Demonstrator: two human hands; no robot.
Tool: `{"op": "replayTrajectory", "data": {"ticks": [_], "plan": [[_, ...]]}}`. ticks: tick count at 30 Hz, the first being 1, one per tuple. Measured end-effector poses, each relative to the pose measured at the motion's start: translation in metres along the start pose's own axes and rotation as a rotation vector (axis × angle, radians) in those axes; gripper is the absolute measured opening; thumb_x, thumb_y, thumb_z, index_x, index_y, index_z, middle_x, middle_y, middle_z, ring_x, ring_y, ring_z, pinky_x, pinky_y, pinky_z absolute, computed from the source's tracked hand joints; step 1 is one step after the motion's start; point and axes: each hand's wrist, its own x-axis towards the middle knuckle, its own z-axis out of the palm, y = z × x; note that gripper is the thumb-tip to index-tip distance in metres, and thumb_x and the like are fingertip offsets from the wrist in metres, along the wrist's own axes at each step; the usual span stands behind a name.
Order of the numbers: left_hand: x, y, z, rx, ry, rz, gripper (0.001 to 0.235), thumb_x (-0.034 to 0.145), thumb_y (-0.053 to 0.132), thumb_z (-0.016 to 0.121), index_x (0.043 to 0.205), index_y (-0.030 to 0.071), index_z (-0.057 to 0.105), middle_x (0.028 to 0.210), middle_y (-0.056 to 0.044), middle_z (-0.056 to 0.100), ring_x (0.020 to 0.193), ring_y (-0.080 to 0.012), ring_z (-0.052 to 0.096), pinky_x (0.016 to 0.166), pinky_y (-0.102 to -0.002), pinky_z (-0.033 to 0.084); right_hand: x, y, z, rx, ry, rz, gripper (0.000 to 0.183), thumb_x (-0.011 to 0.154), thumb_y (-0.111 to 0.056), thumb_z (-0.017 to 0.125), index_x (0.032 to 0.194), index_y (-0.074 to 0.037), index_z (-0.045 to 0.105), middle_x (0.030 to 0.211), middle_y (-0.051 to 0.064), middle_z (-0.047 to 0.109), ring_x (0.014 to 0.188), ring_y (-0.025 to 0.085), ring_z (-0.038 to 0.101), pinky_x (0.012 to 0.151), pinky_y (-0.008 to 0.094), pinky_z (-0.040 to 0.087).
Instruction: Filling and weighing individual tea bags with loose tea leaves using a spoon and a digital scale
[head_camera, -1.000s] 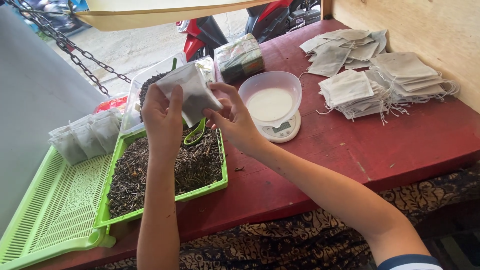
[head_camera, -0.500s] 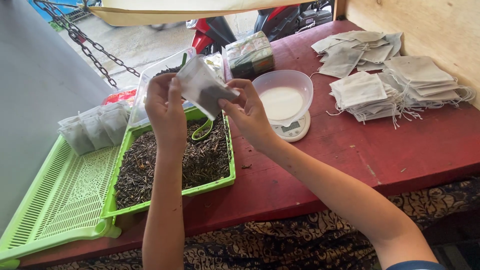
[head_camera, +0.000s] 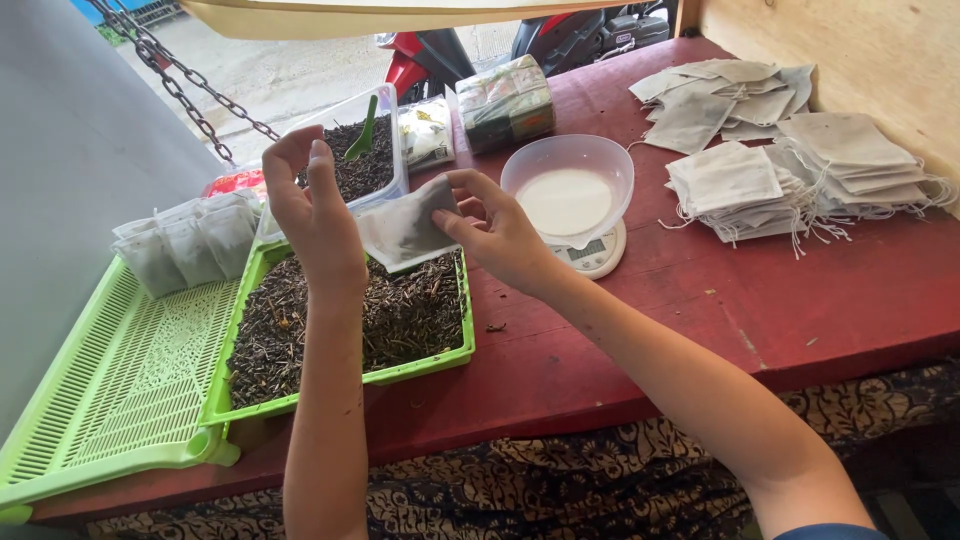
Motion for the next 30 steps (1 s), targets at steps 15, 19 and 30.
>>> {"op": "replayTrajectory", "data": {"ticks": [15,19,30], "plan": [[-0.002,0.031,-0.044,0.279,-0.626,-0.102,0.025,0.105,0.028,0.065,0.118,0.008,0.071,0.103,-0.018,0.074,0.103,-0.0370,0.072,0.083,-0.050,0.056,-0.002,-0.022,0.000,0.030,-0.053,0.096,0.030,0.099,-0.016,0.069,0.128,-0.019,0.064,0.107,0.002,0.068,0.100,0.016,0.070,0.086,0.038,0.062],[-0.007,0.031,-0.053,0.260,-0.679,-0.252,0.037,0.100,0.037,0.070,0.123,0.008,0.071,0.101,-0.019,0.075,0.096,-0.0347,0.073,0.083,-0.047,0.058,-0.004,-0.024,0.005,0.093,-0.039,0.152,0.029,0.099,-0.018,0.068,0.128,-0.018,0.065,0.105,0.003,0.068,0.098,0.015,0.069,0.087,0.039,0.062],[0.018,0.020,-0.094,0.101,-0.865,-0.388,0.058,0.083,0.009,0.080,0.137,0.006,0.058,0.102,-0.030,0.071,0.088,-0.0402,0.073,0.072,-0.047,0.059,0.002,-0.005,0.039,0.255,-0.048,0.209,0.031,0.096,-0.014,0.074,0.125,-0.012,0.066,0.103,0.003,0.069,0.093,0.012,0.070,0.086,0.034,0.063]]}}
